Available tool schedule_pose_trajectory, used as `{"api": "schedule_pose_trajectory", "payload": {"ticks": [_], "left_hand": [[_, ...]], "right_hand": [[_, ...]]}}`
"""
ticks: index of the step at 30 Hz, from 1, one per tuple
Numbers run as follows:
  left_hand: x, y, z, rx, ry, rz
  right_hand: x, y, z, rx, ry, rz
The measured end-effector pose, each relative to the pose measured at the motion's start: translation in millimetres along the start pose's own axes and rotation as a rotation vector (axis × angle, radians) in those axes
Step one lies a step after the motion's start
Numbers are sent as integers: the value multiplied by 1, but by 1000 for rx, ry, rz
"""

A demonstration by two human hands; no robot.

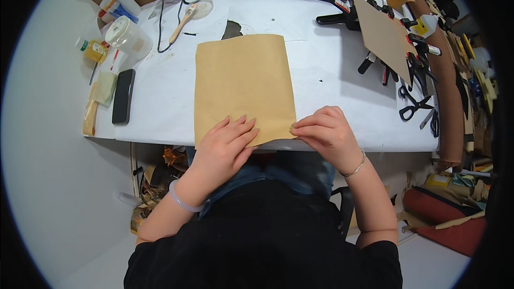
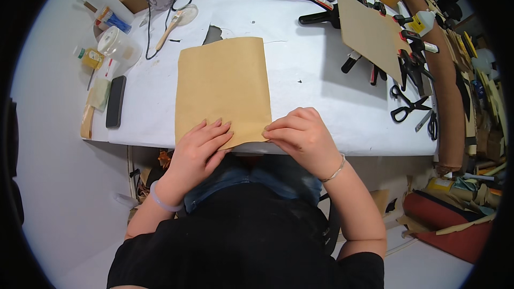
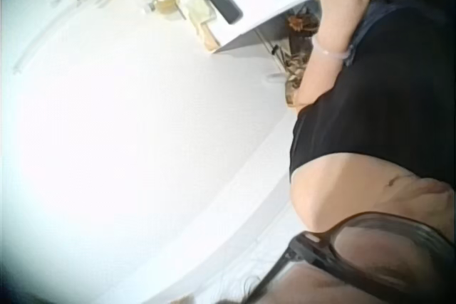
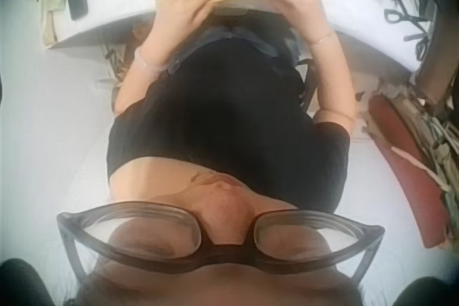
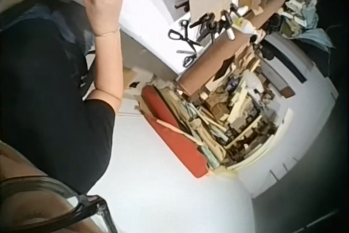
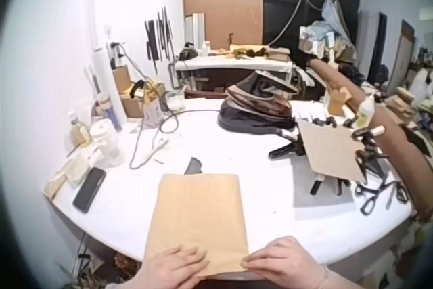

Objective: The person aligns two pieces of cardboard and secures them with multiple clamps. They then handle a black fabric piece and a tan paper sheet, folding the paper edge and attaching a small fastener.

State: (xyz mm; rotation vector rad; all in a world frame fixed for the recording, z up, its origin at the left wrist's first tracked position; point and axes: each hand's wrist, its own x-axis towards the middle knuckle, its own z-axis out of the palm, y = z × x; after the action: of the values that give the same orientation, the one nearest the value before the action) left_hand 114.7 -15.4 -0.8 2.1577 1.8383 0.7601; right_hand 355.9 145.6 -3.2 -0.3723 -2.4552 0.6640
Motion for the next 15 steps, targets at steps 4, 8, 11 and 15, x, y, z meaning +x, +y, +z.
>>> {"api": "schedule_pose_trajectory", "payload": {"ticks": [4,8,11,15], "left_hand": [[10,9,8,-69,10,-5],[23,17,16,-118,1,20],[29,19,23,-122,1,44],[33,21,28,-132,14,17]], "right_hand": [[1,5,-1,17,2,1],[2,9,0,32,11,-17],[3,11,2,34,16,-8],[3,10,5,66,-3,55]]}}
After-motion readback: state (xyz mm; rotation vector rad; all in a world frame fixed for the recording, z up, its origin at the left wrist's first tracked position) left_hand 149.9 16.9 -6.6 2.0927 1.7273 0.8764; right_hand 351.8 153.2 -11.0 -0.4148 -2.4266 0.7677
